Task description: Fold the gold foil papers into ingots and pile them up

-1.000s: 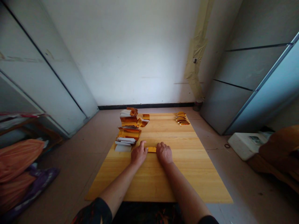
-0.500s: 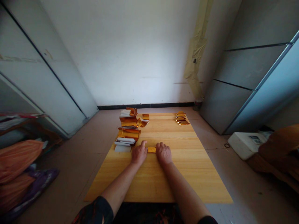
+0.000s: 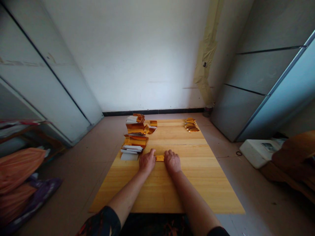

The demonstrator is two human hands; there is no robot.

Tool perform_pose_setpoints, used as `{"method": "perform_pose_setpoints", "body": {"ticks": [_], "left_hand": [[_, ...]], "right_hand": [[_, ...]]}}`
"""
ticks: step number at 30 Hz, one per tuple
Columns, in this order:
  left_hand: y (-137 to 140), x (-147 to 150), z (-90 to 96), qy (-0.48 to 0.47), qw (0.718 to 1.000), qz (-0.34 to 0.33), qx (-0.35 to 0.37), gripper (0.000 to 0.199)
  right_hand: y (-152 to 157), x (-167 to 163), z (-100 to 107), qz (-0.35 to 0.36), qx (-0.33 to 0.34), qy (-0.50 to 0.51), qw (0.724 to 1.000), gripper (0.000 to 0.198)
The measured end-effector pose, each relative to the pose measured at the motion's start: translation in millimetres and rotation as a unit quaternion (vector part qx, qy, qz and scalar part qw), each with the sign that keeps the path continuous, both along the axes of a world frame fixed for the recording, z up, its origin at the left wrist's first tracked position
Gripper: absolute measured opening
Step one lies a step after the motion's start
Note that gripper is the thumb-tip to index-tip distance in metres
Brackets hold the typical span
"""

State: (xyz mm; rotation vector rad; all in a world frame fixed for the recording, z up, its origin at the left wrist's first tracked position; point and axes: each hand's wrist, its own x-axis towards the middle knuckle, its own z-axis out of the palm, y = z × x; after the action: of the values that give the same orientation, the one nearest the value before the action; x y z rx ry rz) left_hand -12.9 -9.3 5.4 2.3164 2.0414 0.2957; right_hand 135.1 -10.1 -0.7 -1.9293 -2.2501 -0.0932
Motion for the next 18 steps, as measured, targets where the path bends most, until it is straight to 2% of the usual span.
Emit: {"method": "perform_pose_setpoints", "body": {"ticks": [7,18], "left_hand": [[-1.4,0.7,2.7,0.019,1.0,-0.011,0.007,0.032],[-1.8,0.5,-5.5,0.048,0.998,-0.039,0.026,0.026]], "right_hand": [[-0.2,0.0,2.5,-0.001,-0.005,0.001,1.0,0.016],[-0.4,2.0,1.5,-0.024,0.009,0.029,0.999,0.011]]}}
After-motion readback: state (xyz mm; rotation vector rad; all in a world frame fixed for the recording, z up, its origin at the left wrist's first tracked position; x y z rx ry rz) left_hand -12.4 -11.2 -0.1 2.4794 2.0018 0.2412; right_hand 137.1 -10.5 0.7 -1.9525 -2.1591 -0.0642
